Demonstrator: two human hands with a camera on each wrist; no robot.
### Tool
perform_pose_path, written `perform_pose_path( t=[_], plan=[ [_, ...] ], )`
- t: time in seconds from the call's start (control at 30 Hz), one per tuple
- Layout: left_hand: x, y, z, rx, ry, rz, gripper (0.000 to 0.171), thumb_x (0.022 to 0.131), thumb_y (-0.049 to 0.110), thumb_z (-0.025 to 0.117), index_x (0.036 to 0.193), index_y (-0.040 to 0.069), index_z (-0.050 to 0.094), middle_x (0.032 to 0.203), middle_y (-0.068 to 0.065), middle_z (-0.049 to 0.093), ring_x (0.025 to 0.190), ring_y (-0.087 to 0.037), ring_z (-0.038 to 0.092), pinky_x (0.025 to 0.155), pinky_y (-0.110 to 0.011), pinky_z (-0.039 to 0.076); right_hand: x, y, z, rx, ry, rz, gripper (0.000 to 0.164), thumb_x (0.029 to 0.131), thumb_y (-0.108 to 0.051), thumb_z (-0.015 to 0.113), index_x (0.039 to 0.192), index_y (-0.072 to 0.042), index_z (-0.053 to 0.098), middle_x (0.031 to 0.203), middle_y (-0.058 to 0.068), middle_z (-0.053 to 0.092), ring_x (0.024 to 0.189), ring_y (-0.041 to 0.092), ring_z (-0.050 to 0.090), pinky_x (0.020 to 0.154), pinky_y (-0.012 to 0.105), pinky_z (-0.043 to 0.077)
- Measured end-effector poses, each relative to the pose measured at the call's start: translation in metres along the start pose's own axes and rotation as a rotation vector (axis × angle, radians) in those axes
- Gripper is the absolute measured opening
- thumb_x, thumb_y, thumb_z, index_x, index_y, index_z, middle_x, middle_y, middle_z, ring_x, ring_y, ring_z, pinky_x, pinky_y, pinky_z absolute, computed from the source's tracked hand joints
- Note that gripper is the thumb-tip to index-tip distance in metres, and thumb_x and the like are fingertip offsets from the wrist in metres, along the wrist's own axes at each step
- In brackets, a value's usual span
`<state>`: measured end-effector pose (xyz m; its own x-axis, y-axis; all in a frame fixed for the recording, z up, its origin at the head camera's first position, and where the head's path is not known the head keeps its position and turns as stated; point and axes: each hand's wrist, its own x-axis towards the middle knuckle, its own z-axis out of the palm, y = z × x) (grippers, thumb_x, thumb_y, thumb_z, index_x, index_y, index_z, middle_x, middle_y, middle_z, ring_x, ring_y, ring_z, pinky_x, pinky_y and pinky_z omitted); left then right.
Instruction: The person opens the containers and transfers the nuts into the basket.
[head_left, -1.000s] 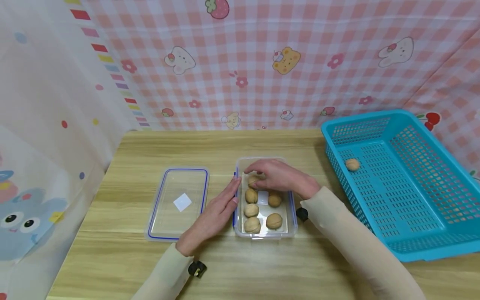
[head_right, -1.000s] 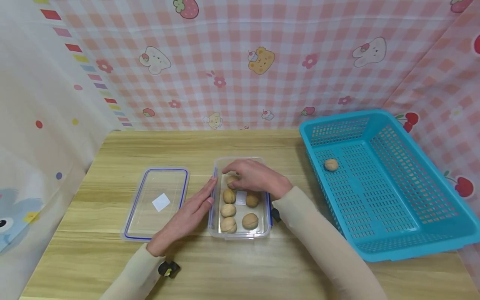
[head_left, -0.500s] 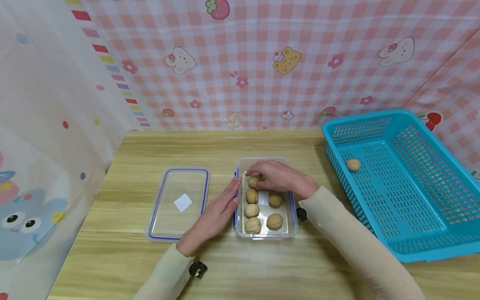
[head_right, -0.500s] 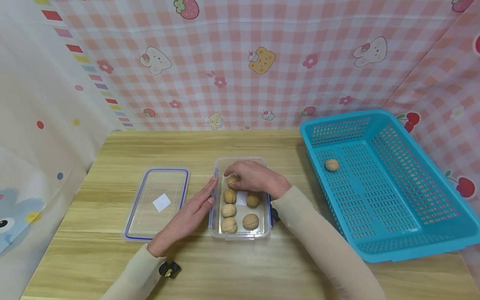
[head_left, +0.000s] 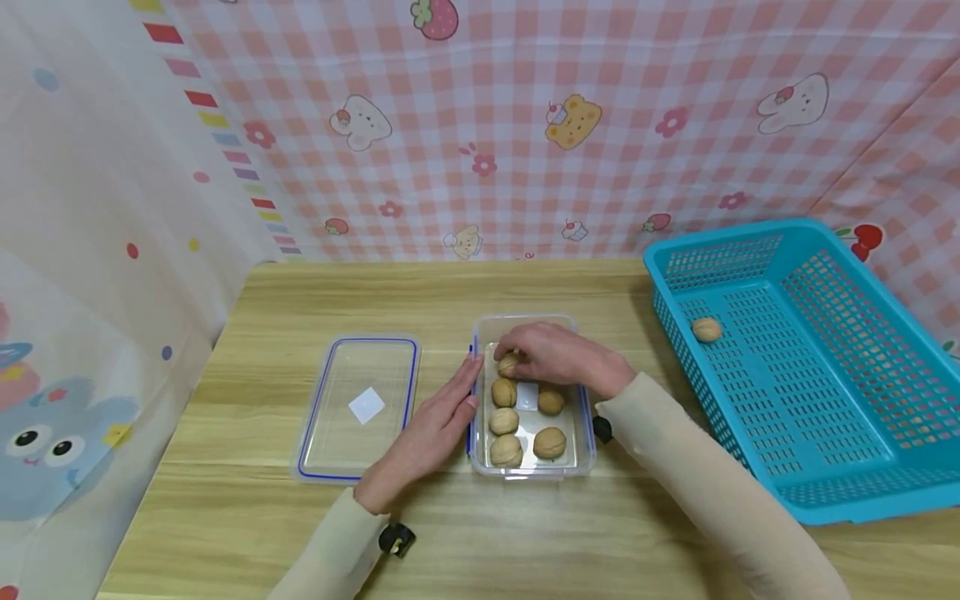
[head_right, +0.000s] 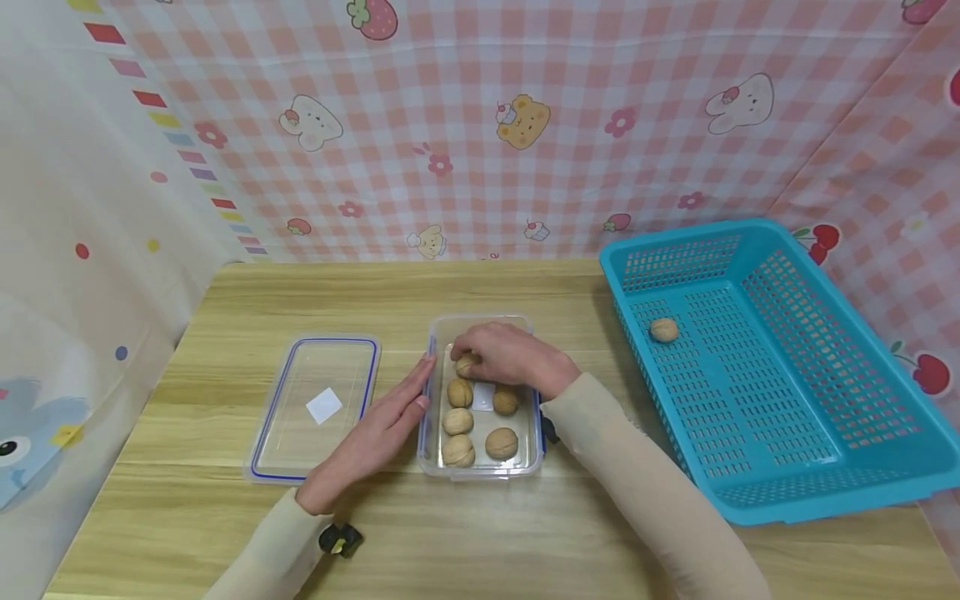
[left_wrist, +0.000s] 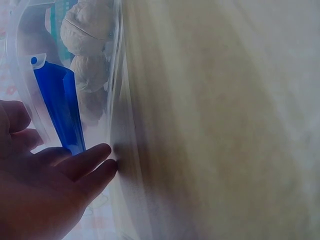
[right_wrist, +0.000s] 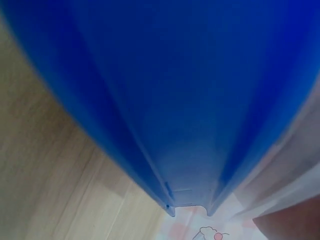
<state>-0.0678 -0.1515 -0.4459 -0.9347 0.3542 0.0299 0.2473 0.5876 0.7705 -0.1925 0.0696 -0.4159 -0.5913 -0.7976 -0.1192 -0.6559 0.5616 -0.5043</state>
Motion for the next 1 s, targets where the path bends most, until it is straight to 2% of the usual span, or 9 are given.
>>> perform_pose_path(
  t=[0.47,0.73,1.0],
  plan=[
    [-0.001,-0.001,0.000,-0.004,-0.004,-0.006,0.054,0.114,0.025,0.040,0.165,0.016,0.026,0.171,-0.002,0.020,0.155,-0.022,0.024,0.125,-0.044,0.024,-0.017,-0.007,-0.008,0.082,0.104,0.031,0.029,0.098,-0.016,0.072,0.126,-0.008,0.073,0.126,0.006,0.071,0.116,0.021,0.065,0.102,0.043,0.053],
    [0.000,-0.001,0.000,0.015,0.001,-0.010,0.054,0.113,0.024,0.041,0.165,0.017,0.027,0.170,-0.004,0.022,0.154,-0.024,0.026,0.125,-0.045,0.025,-0.033,-0.014,-0.010,0.157,0.206,0.019,0.029,0.096,-0.009,0.073,0.126,-0.006,0.073,0.125,0.008,0.072,0.108,0.023,0.068,0.097,0.043,0.056],
    [0.000,0.000,0.001,0.009,0.007,-0.004,0.054,0.113,0.023,0.042,0.164,0.015,0.029,0.170,-0.006,0.022,0.154,-0.024,0.026,0.125,-0.046,0.025,-0.050,-0.019,-0.007,0.202,0.280,0.017,0.030,0.095,-0.010,0.075,0.125,-0.006,0.073,0.124,0.007,0.071,0.107,0.021,0.067,0.094,0.040,0.058]
  ],
)
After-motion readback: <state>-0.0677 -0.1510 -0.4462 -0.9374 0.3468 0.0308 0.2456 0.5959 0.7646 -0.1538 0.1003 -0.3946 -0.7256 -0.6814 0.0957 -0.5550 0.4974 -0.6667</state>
